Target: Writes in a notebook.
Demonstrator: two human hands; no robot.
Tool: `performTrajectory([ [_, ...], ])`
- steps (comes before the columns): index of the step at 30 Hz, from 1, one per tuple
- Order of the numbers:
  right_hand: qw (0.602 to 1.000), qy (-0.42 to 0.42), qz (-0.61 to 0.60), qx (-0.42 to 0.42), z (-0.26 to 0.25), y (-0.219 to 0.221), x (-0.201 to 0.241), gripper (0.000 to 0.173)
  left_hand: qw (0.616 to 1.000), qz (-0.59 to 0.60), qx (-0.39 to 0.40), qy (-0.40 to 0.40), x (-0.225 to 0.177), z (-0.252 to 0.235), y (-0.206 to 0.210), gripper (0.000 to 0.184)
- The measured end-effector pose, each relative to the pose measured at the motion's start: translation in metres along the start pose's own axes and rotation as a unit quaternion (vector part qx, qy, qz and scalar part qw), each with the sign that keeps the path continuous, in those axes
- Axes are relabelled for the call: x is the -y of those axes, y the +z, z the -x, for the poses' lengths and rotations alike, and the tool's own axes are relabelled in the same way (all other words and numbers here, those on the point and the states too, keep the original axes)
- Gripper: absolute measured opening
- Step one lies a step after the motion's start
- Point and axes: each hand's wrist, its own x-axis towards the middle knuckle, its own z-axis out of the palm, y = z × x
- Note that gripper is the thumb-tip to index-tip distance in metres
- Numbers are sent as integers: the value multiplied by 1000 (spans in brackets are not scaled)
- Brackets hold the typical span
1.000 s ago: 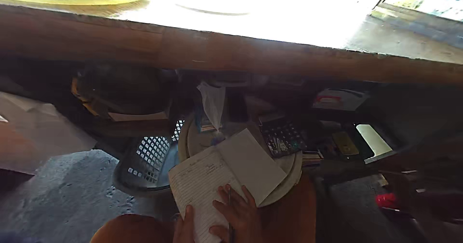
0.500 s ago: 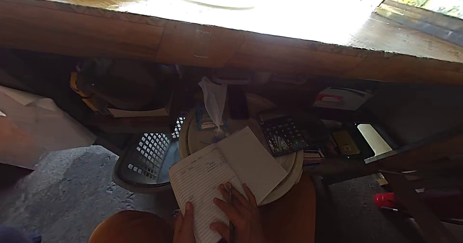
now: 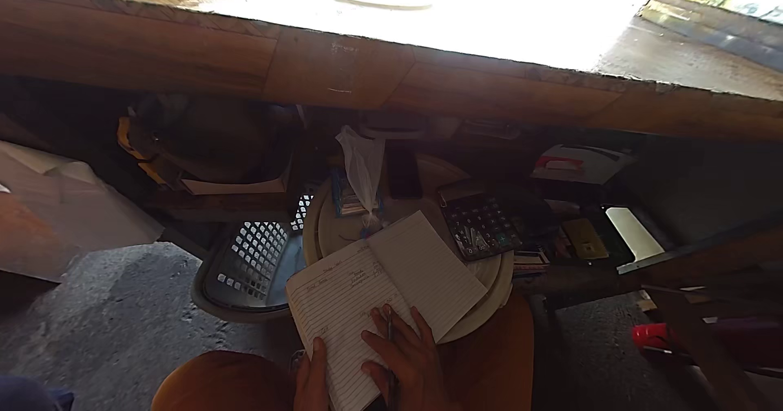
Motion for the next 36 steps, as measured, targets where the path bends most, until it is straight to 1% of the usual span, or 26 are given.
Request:
performTrajectory([
  [8, 1000, 3, 3, 3, -1, -2, 1, 33, 1000, -4, -21, -2, 1, 0, 2, 39],
  [15, 1000, 6, 0, -2, -2, -1, 3, 31, 1000, 26, -12, -6, 3, 0, 1, 43],
  [27, 1000, 16, -14, -17, -4, -1, 3, 30, 999, 34, 7, 14, 2, 0, 0, 42],
  [36, 999, 19, -17, -28, -3, -1, 4, 30, 998, 57, 17, 11, 4, 0, -1, 42],
])
